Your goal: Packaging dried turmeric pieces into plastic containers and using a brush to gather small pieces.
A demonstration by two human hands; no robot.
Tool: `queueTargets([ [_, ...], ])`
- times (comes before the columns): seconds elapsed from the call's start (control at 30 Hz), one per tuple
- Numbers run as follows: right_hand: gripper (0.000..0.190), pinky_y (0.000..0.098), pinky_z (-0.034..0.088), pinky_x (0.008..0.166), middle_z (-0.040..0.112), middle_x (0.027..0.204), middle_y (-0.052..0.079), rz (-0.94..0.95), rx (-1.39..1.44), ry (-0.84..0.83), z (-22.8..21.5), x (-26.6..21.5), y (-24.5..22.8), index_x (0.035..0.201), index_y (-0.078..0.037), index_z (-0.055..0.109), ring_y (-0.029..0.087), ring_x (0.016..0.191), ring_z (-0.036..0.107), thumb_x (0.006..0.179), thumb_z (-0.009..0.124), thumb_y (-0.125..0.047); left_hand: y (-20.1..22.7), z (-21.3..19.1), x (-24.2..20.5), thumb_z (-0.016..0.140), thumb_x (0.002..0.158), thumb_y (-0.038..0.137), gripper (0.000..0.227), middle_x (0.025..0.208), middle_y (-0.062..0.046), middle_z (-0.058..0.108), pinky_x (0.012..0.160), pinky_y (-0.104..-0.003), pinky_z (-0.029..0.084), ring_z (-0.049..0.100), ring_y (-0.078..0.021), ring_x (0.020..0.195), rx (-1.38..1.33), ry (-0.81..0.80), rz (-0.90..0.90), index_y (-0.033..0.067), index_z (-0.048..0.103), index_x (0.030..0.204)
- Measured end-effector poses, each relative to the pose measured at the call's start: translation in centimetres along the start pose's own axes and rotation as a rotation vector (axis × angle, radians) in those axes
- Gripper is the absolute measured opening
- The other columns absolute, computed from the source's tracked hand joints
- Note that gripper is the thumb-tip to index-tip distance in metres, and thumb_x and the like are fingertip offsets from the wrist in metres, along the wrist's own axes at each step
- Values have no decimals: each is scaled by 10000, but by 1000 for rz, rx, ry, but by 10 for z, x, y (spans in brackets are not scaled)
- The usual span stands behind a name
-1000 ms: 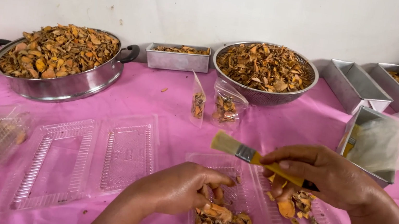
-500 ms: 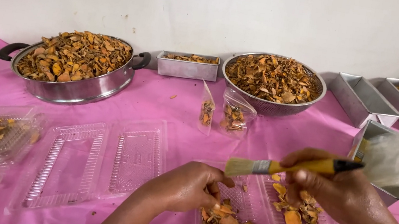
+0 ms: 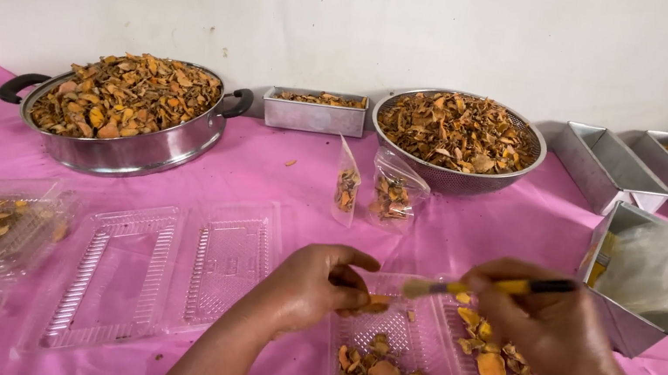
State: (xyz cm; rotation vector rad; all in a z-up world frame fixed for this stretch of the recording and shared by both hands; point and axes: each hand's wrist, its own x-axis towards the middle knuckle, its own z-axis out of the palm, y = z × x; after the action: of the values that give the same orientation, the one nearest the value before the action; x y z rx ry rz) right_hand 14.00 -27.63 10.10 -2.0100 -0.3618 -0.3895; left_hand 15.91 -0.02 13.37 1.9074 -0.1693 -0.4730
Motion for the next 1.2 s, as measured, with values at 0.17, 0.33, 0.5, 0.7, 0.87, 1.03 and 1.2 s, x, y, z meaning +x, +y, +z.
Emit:
queueTargets([
  [0.17,236,365,492,313,752,657,269,307,248,157,12,4,-20,963,142,800,304,408,632,991,655,-43,-12,8,10,741,875,9,452,942,-114,796,769,-284,608,736,-189,799,-101,42,125,28,679,1323],
  [0.33,293,356,410,380,647,702,171,502,748,281,-8,16,1,968,45,725,246,474,546,1105,618,-191,-16,15,18,675,895,-64,433,1052,-103,732,737,-256,633,704,-193,880,-76,127,137,73,700,1304],
  [0.5,252,306,411,336,640,634,206,120,634,262,-8,16,0,965,93,717,240,393,544,1045,632,-130,-52,40,109,656,983,160,372,924,-23,714,635,-190,532,644,-80,589,-124,139,-226,166,685,1354],
  [0.7,226,307,456,308,642,649,222,38,570,214,-3,13,-1,978,151,696,234,379,529,1011,625,-61,-67,43,52,624,859,-128,513,1303,-183,660,979,-395,547,687,-348,1091,690,73,558,126,697,1299],
  [0.87,218,299,434,308,639,655,219,12,497,216,-4,13,-4,975,147,692,239,359,520,1015,614,-53,-56,42,28,605,947,-46,266,1265,-231,677,946,-378,607,740,-330,1027,672,-18,610,56,758,1139],
  [1.03,262,307,391,317,646,629,190,49,422,199,0,13,-12,902,122,693,234,322,491,1014,635,-108,-46,46,14,737,948,144,197,748,-47,609,586,-369,489,637,-222,698,882,-305,282,50,656,794],
  [1.2,236,286,479,274,690,600,191,18,269,98,-1,9,-9,907,115,726,213,320,573,992,630,-83,-43,44,8,686,950,44,146,706,-36,586,566,-336,487,585,-184,624,885,-300,263,68,667,807],
])
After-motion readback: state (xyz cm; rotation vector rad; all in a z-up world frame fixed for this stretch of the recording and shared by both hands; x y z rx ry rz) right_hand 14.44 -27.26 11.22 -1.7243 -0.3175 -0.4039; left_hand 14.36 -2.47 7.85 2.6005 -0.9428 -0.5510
